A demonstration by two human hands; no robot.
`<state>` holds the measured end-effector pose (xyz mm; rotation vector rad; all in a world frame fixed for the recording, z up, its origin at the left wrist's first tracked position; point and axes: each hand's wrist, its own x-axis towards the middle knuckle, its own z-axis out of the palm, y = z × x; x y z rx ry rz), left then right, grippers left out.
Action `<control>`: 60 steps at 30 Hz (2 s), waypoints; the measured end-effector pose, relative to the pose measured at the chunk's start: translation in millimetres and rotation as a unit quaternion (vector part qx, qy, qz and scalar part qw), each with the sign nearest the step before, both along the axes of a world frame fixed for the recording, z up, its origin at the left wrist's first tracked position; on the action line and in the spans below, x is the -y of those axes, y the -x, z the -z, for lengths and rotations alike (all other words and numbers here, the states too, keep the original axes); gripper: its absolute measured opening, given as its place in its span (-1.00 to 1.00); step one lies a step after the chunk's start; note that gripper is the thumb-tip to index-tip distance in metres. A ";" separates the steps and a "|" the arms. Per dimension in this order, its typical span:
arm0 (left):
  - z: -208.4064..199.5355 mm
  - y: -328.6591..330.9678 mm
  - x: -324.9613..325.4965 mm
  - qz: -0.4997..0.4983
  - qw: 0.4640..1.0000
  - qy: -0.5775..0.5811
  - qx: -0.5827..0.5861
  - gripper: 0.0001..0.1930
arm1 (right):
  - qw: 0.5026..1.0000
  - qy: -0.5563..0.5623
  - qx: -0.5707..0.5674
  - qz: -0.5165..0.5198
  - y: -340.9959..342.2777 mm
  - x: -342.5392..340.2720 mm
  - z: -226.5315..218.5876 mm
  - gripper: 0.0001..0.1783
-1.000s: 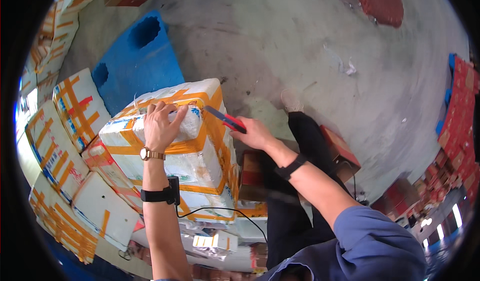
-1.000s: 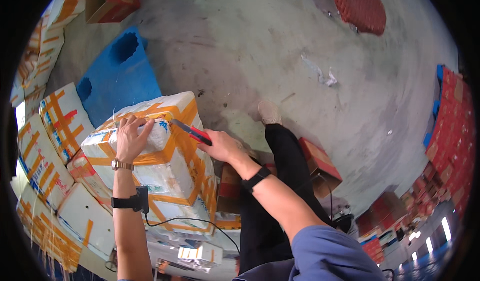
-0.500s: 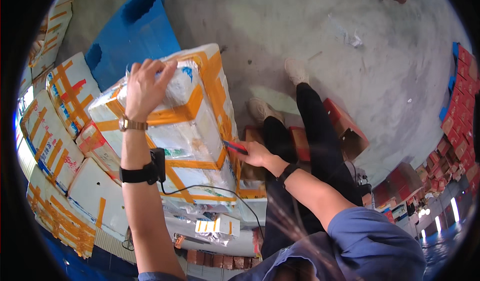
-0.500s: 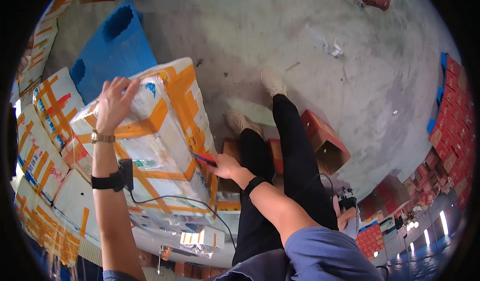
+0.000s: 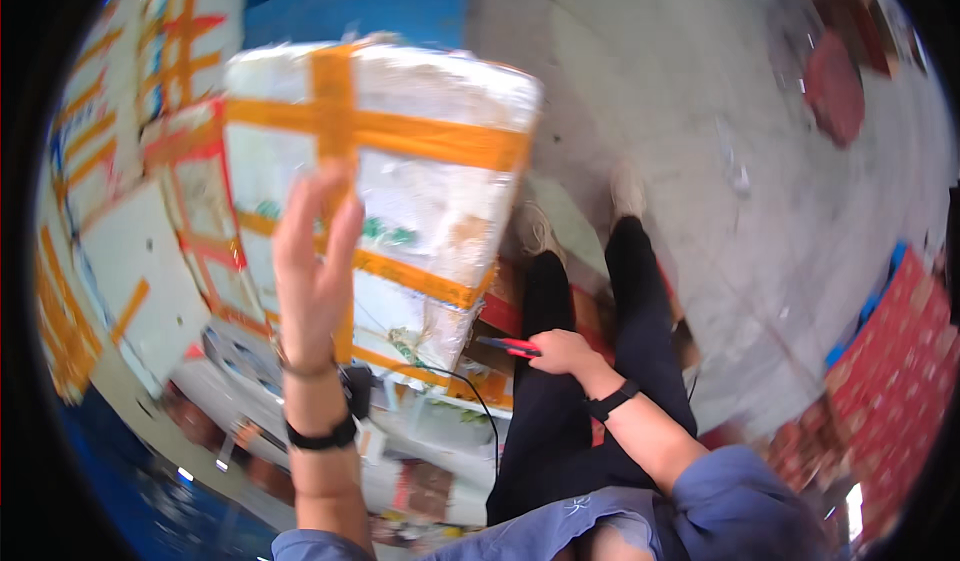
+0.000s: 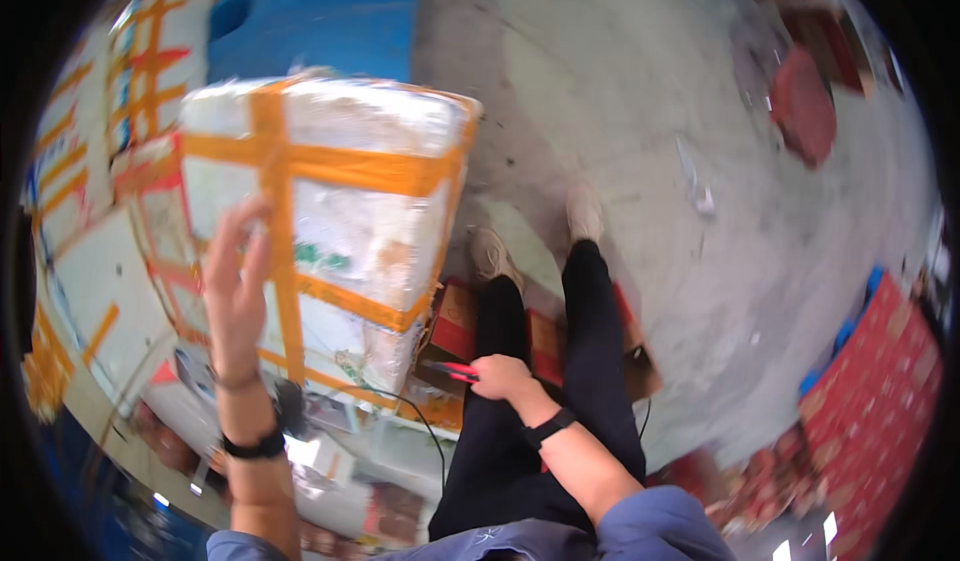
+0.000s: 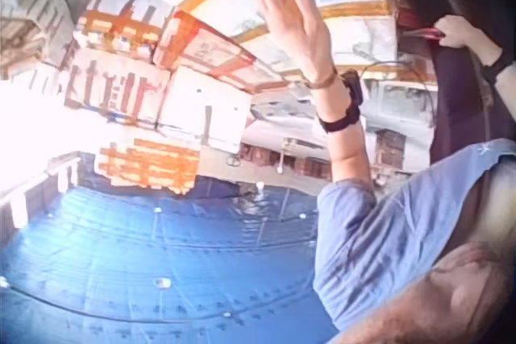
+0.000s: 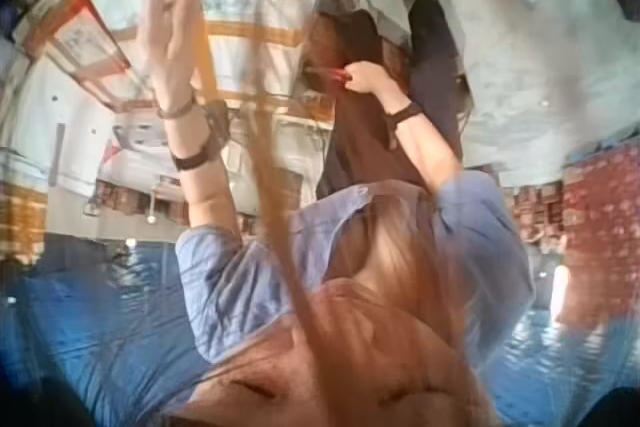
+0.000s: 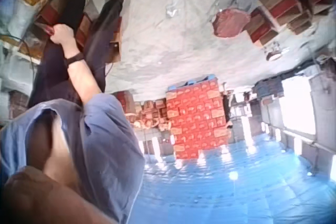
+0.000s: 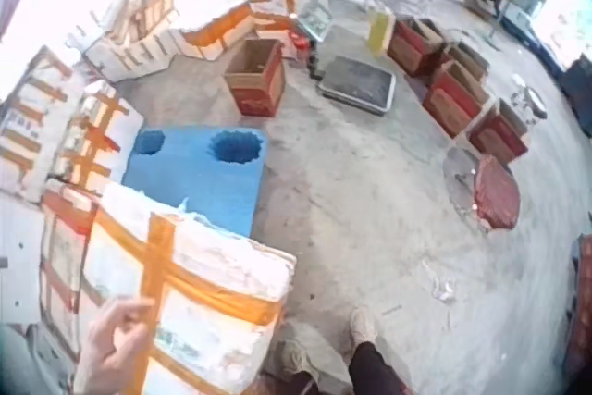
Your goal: Weighing and sorting green fruits from large bins into cardboard boxes.
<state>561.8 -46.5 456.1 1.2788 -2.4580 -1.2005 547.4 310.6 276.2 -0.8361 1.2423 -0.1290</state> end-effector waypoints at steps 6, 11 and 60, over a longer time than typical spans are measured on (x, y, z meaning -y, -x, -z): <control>-55.9 -188.3 -174.5 -0.503 0.830 -0.242 -0.007 -0.83 | 0.984 -0.165 0.020 -0.063 110.2 54.8 -78.3 -0.61; 10.9 -189.7 -328.3 -0.680 0.540 -0.450 -0.210 -0.70 | 0.990 -0.040 0.040 -0.130 109.9 196.5 -191.6 -0.76; 144.5 -12.7 -229.6 -0.838 0.082 -0.149 -0.519 -0.23 | -0.524 0.103 0.021 -0.845 -310.8 -38.1 22.6 -0.77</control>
